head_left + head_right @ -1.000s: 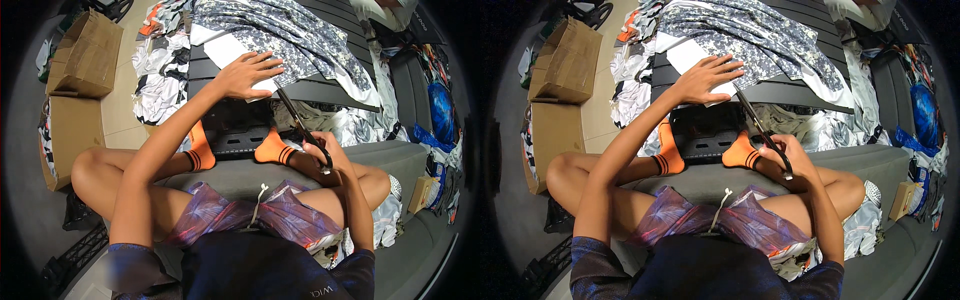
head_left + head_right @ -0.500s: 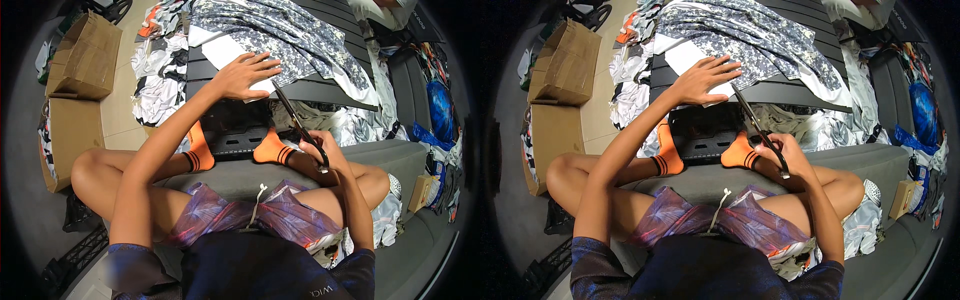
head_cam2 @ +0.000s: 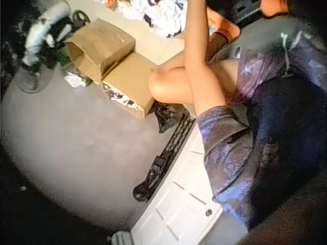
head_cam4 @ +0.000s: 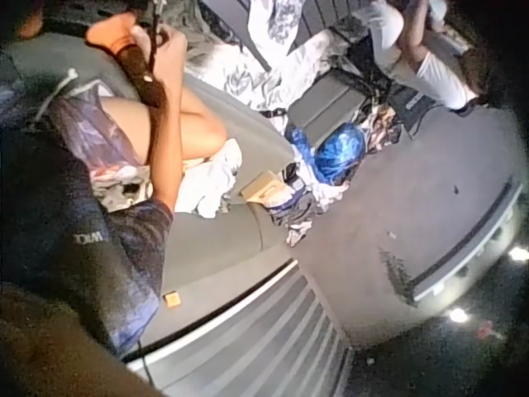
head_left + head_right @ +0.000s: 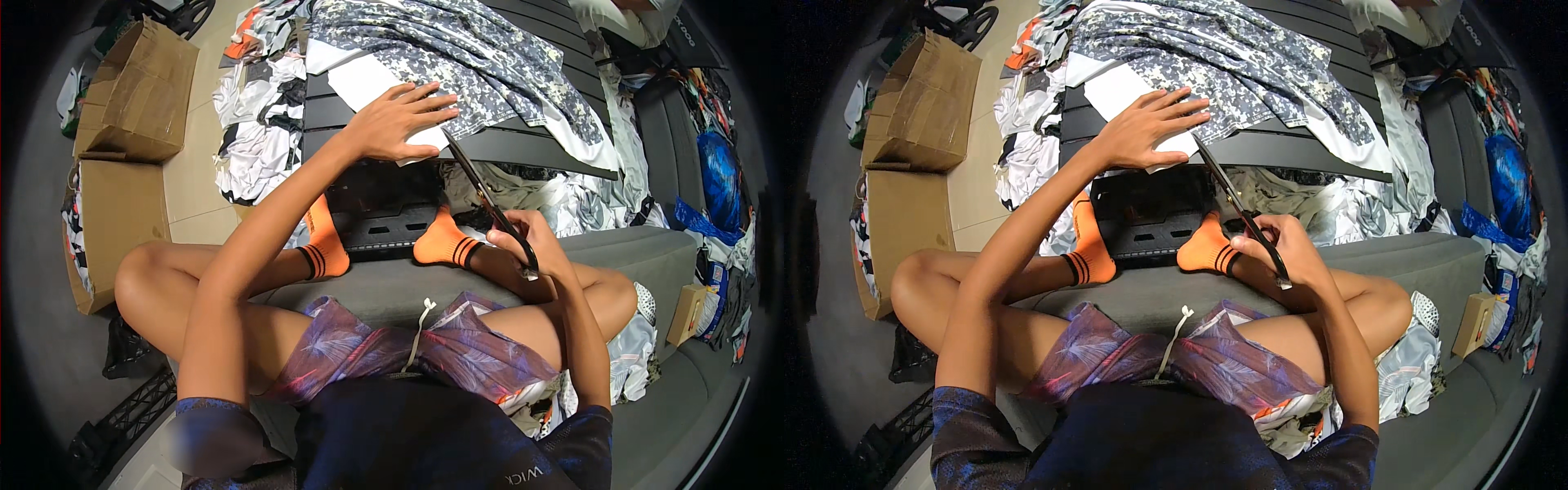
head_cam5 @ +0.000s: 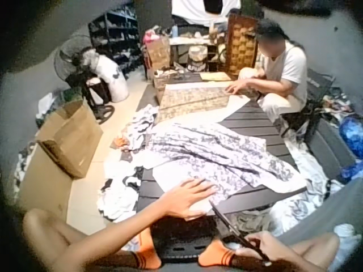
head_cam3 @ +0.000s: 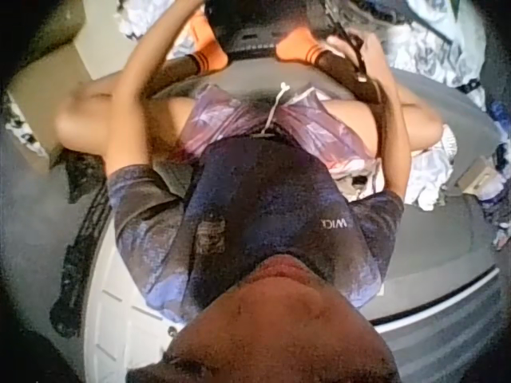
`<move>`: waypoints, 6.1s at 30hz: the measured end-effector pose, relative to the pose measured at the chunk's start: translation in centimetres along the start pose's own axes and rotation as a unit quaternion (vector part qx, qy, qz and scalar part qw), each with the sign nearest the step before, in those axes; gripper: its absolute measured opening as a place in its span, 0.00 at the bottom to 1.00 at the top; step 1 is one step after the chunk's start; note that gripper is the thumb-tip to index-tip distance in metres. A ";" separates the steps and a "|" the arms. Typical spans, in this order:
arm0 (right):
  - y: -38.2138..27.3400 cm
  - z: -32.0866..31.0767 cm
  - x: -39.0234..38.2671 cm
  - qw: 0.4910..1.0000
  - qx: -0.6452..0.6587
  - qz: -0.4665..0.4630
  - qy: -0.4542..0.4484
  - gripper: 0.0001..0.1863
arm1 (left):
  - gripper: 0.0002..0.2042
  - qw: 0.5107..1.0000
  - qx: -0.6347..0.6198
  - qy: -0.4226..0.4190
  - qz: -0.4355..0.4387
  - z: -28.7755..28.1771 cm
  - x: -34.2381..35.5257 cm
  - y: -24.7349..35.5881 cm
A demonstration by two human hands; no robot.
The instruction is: Cutting along the patterns on printed fabric using a pair of scissors.
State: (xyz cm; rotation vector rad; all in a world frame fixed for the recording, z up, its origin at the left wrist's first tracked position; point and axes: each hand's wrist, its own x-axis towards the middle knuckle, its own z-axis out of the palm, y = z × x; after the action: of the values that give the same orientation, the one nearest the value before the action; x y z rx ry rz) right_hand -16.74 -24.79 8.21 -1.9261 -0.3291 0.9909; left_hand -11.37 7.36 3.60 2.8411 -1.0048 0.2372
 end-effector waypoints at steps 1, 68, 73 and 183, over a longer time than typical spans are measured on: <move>0.1 0.0 -0.1 1.000 0.000 0.001 -0.001 0.22 | 0.35 1.000 -0.001 0.000 0.000 0.1 -0.1 0.1; 1.8 -4.2 1.7 0.942 -0.024 -0.139 0.304 0.23 | 0.13 0.618 -0.541 0.017 0.570 -31.8 -4.5 24.7; 4.1 -5.2 1.9 0.937 -0.070 -0.153 0.306 0.21 | 0.14 0.616 -0.556 0.062 0.554 -31.1 -4.1 25.8; 3.1 -6.8 2.3 0.905 0.328 -0.156 0.224 0.11 | 0.28 0.991 -0.125 -0.047 0.015 3.7 22.8 2.5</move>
State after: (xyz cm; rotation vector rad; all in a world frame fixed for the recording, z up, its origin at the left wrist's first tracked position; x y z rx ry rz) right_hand -10.63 -29.27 6.26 -1.3619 -0.0192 0.3501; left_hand 4.98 -9.15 4.41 2.6320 -1.0158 -0.0202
